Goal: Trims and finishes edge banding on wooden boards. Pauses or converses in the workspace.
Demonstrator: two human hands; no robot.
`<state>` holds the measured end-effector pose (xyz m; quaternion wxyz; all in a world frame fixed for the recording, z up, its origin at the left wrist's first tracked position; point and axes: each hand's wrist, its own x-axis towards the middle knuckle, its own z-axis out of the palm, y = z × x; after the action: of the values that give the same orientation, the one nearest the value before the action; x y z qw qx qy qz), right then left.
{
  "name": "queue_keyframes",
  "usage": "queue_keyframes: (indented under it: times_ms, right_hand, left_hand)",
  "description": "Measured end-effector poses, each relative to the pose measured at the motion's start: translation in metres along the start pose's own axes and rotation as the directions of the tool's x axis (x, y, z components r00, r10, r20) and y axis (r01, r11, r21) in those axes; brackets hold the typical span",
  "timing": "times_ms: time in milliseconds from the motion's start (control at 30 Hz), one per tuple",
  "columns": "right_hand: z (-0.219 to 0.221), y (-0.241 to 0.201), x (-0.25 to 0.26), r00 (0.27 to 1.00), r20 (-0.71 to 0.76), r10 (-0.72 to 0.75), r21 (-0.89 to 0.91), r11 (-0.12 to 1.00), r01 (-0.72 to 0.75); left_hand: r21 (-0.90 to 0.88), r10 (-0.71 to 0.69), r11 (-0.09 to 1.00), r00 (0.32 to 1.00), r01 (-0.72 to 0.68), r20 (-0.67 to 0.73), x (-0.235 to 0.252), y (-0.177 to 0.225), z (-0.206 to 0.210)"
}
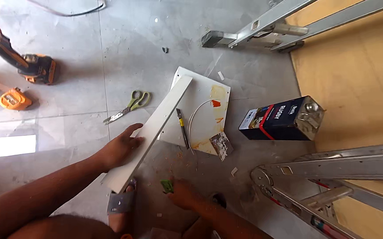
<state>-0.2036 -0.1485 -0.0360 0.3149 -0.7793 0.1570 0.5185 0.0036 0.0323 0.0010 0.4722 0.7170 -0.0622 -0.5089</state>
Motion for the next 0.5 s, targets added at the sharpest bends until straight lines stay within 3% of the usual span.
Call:
queue_keyframes:
  times_ms: [100, 200, 267, 333, 400, 467, 500]
  right_hand:
    - [0.018, 0.050, 0.038, 0.992, 0.033, 0.122, 0.041, 0.991, -0.124]
    - [0.025, 0.073, 0.049, 0.992, 0.117, 0.050, 0.018, 0.998, -0.053]
    - [-0.001, 0.068, 0.039, 0.994, 0.108, 0.028, -0.081, 0.997, -0.020]
    - [-0.046, 0.052, 0.017, 0.997, -0.063, 0.052, -0.123, 0.991, -0.060]
    - [-0.088, 0.036, 0.003, 0.950, -0.307, 0.047, -0.081, 0.994, -0.076]
    - [-0.117, 0.024, 0.004, 0.871, -0.491, 0.031, -0.020, 0.999, -0.046]
    - [-0.123, 0.019, 0.012, 0.836, -0.548, 0.036, 0.015, 0.999, -0.033]
  left_hand:
    - [-0.133, 0.131, 0.984, 0.985, -0.116, 0.108, -0.004, 0.001, -0.028]
    - [-0.211, 0.240, 0.958, 0.946, -0.195, 0.219, -0.014, 0.010, -0.051]
    - [-0.349, 0.349, 0.905, 0.895, -0.244, 0.278, -0.022, 0.015, -0.057]
    - [-0.478, 0.481, 0.833, 0.792, -0.278, 0.376, -0.021, 0.017, -0.064]
    - [-0.588, 0.605, 0.758, 0.641, -0.283, 0.472, -0.016, 0.025, -0.068]
    - [-0.560, 0.717, 0.692, 0.516, -0.454, 0.468, -0.013, 0.036, -0.070]
    - [-0.502, 0.755, 0.655, 0.502, -0.564, 0.422, -0.018, 0.048, -0.068]
